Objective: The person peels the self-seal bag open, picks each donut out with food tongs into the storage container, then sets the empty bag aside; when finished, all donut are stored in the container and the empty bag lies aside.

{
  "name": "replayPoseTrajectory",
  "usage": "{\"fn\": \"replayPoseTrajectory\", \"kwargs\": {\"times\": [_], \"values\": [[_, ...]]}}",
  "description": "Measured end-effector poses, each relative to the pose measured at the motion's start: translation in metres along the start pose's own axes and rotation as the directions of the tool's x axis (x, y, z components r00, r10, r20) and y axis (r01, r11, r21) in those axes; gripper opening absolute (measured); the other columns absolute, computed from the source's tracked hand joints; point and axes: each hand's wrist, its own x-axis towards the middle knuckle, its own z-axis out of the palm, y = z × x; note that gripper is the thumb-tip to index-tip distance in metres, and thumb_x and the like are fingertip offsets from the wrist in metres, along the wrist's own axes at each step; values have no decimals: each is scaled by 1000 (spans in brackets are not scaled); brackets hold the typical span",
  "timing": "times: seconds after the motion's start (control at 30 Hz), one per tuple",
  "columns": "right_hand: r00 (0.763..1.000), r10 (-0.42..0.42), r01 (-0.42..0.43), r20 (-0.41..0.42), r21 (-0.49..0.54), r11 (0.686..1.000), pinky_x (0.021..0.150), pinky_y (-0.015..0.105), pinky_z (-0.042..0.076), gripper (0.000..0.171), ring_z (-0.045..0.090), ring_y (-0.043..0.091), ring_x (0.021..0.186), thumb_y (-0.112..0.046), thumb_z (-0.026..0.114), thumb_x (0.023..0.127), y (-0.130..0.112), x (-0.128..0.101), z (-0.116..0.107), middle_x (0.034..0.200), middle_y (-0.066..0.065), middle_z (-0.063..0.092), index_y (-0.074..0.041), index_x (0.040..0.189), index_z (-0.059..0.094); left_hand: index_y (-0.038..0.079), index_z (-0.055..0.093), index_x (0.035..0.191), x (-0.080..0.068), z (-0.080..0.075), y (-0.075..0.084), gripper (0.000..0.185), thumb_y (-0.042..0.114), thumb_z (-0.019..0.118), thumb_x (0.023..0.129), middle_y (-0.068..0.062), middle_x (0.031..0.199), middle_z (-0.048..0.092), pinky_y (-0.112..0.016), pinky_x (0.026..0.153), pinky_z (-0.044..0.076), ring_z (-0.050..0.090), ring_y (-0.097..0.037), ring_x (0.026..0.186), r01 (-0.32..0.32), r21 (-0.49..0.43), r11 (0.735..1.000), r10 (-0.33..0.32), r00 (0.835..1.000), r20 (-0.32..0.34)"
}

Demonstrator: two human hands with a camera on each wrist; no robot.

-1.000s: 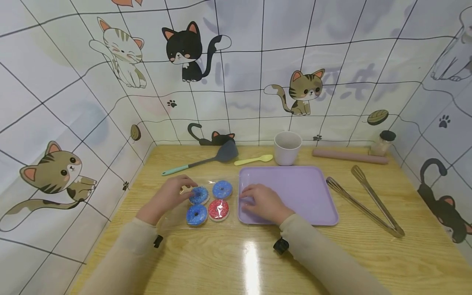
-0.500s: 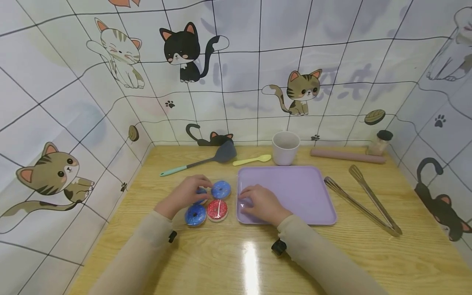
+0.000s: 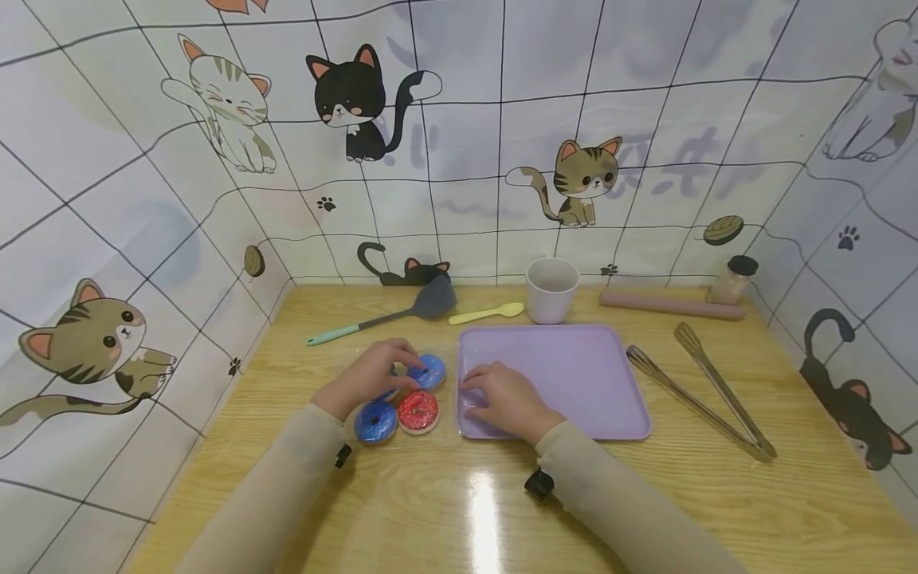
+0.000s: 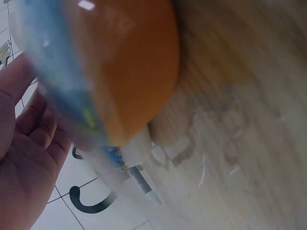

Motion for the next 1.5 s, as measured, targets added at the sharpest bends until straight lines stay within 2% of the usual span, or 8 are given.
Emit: {"fn": "replayPoseTrajectory", "kwargs": {"times": [0.27,0.63,0.73,0.93,1.03,1.23,1.37,1.5], "values": [[1000,-3,3,0,13,1000,106,43,51,38,64,25,120,-31,86,85,-2,-1,0,128,2,72,-13,117,78,17,83,104,5,3,-4,20,21,87,85,3,110,69,-44,102,54,65,-19,109,24,11,1000,-24,1000,9],[1000,-12,12,-19,7,1000,105,42,52,38,65,26,119,-32,86,84,-1,-3,0,127,2,72,-12,116,78,17,83,91,11,3,-7,8,19,86,84,4,105,71,-43,100,55,67,-17,104,17,-63,998,-17,1000,-1],[1000,-13,13,-22,10,1000,105,42,52,38,65,26,119,-32,86,84,-1,-3,1,127,3,72,-12,116,78,19,82,87,11,2,-6,3,19,85,86,6,101,71,-42,98,55,66,-16,101,17,-49,999,-17,1000,2],[1000,-5,5,-21,18,1000,105,42,52,38,64,26,120,-30,87,84,-2,-5,0,127,3,72,-12,116,78,24,75,85,11,3,-4,9,18,80,92,9,92,68,-35,86,56,62,-11,90,59,-4,998,-59,998,14],[1000,-4,5,-21,19,1000,105,43,52,38,64,26,120,-30,87,84,-3,-5,0,128,3,71,-12,116,78,24,72,86,12,5,-3,10,21,77,94,10,94,66,-34,85,55,60,-10,89,58,64,996,-60,998,24],[1000,-6,6,-26,2,1000,105,42,52,37,65,26,120,-31,87,84,-4,-4,-1,127,3,72,-12,115,78,22,66,91,11,9,1,10,23,71,99,7,97,62,-36,86,54,57,-12,92,15,212,977,-19,1000,16],[1000,-9,9,-21,8,1000,106,43,51,38,64,26,121,-31,86,84,-4,-4,0,127,4,72,-13,116,78,22,65,93,6,7,2,9,23,69,100,6,99,61,-37,86,54,56,-12,93,22,212,977,-20,1000,-10],[1000,-15,16,-25,20,1000,107,45,51,38,64,27,121,-31,86,84,-5,-5,0,128,5,72,-11,115,78,21,64,95,1,6,1,8,22,66,102,5,99,60,-37,85,54,56,-12,93,-1,200,980,9,999,-40]]}}
